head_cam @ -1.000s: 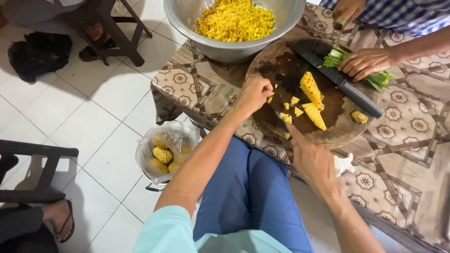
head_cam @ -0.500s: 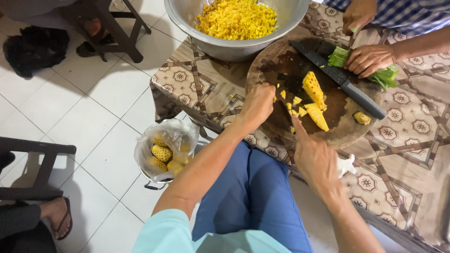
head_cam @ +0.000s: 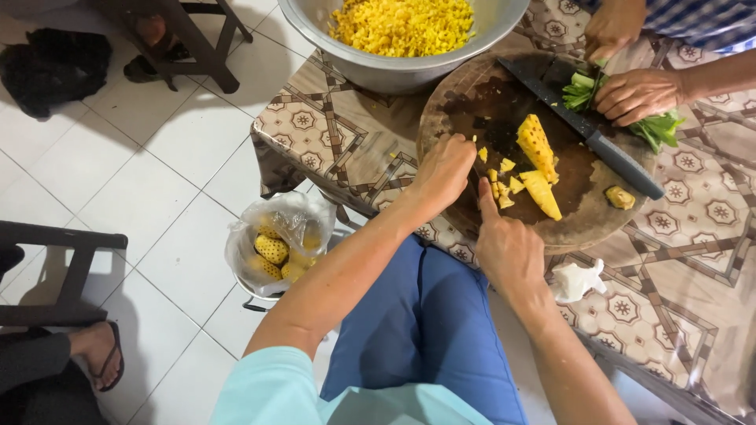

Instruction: A person is dicing yellow fruit on a wooden cutting board using a knife.

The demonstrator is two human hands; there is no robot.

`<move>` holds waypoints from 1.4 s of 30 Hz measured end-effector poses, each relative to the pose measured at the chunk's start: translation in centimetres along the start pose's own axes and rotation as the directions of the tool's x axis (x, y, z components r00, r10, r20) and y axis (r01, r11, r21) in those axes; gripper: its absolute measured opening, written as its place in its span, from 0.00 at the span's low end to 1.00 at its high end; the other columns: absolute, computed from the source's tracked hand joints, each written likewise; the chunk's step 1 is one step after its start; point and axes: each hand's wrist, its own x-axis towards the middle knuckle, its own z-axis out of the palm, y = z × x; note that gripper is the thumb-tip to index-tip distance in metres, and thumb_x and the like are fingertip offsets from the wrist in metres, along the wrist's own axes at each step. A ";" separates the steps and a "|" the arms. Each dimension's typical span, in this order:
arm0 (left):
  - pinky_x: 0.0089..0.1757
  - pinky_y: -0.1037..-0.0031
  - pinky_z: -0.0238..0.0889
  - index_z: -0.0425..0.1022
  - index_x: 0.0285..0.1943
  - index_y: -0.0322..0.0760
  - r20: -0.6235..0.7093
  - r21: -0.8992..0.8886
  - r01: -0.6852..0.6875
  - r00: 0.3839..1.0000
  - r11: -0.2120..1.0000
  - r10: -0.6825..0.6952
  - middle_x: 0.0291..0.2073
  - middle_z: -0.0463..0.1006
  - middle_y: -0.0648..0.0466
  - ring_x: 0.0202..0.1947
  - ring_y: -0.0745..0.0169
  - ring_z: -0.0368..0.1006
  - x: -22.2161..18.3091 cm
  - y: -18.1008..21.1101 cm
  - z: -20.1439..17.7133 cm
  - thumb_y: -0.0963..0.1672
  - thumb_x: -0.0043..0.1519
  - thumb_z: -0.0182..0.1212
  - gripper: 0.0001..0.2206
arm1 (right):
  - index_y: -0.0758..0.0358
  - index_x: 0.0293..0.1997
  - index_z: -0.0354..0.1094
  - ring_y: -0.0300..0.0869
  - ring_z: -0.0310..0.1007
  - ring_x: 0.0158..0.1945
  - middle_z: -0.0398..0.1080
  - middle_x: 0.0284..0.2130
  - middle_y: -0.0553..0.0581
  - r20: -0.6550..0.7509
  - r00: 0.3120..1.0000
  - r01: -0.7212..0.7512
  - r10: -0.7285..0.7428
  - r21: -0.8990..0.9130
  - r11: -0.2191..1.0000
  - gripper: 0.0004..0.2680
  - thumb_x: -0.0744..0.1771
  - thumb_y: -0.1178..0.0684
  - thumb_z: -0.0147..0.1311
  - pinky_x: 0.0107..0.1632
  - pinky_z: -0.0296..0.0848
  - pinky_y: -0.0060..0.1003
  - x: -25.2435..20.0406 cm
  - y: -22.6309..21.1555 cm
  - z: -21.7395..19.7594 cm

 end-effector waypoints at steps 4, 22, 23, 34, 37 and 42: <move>0.41 0.49 0.76 0.75 0.45 0.21 0.006 0.007 0.012 1.000 1.000 -0.012 0.39 0.74 0.37 0.46 0.31 0.72 -0.2 0.7 -0.7 0.32 0.50 0.67 0.14 | 0.50 0.76 0.46 0.48 0.77 0.25 0.73 0.21 0.58 -0.006 1.000 -0.013 0.014 0.054 0.998 0.24 0.68 0.59 0.36 0.31 0.77 0.43 -1.4 0.6 -0.8; 0.42 0.65 0.62 0.72 0.36 0.39 -0.207 0.111 -0.426 0.874 0.898 0.440 0.32 0.64 0.51 0.40 0.50 0.63 -1.1 -0.4 2.8 0.37 0.61 0.54 0.05 | 0.39 0.73 0.54 0.55 0.70 0.35 0.74 0.39 0.68 0.036 0.986 -0.167 0.165 0.327 0.930 0.19 0.72 0.51 0.35 0.42 0.68 0.45 -5.0 4.5 -4.6; 0.42 0.65 0.62 0.71 0.34 0.40 -0.217 0.079 -0.418 0.879 0.905 0.425 0.31 0.65 0.53 0.39 0.50 0.63 -1.2 -0.8 3.0 0.37 0.61 0.53 0.05 | 0.42 0.74 0.54 0.51 0.70 0.29 0.75 0.35 0.67 0.023 0.987 -0.161 0.162 0.302 0.940 0.19 0.72 0.53 0.34 0.35 0.69 0.39 -5.1 4.6 -4.5; 0.37 0.62 0.64 0.75 0.34 0.36 -0.189 -0.006 -0.224 0.957 0.975 0.219 0.31 0.74 0.48 0.36 0.46 0.70 -1.4 -0.6 3.6 0.38 0.57 0.62 0.02 | 0.44 0.76 0.49 0.37 0.60 0.15 0.67 0.16 0.53 0.033 0.994 -0.107 0.103 0.165 0.980 0.21 0.71 0.55 0.32 0.21 0.61 0.28 -5.7 3.0 -3.0; 0.37 0.62 0.65 0.77 0.34 0.34 -0.175 0.018 -0.215 0.961 0.977 0.214 0.30 0.75 0.47 0.35 0.46 0.70 -1.4 -0.1 3.1 0.36 0.54 0.64 0.03 | 0.44 0.76 0.50 0.36 0.60 0.14 0.67 0.16 0.52 0.029 0.995 -0.099 0.096 0.128 0.987 0.20 0.71 0.55 0.33 0.20 0.62 0.27 -5.5 3.1 -2.5; 0.39 0.62 0.66 0.78 0.37 0.35 -0.115 0.068 -0.170 0.977 0.983 0.177 0.33 0.76 0.46 0.37 0.45 0.69 -0.4 -0.6 4.7 0.36 0.52 0.66 0.07 | 0.49 0.76 0.49 0.36 0.63 0.15 0.67 0.16 0.50 -0.003 0.999 -0.055 0.054 -0.018 0.998 0.23 0.69 0.59 0.37 0.21 0.64 0.25 -5.2 2.9 -0.7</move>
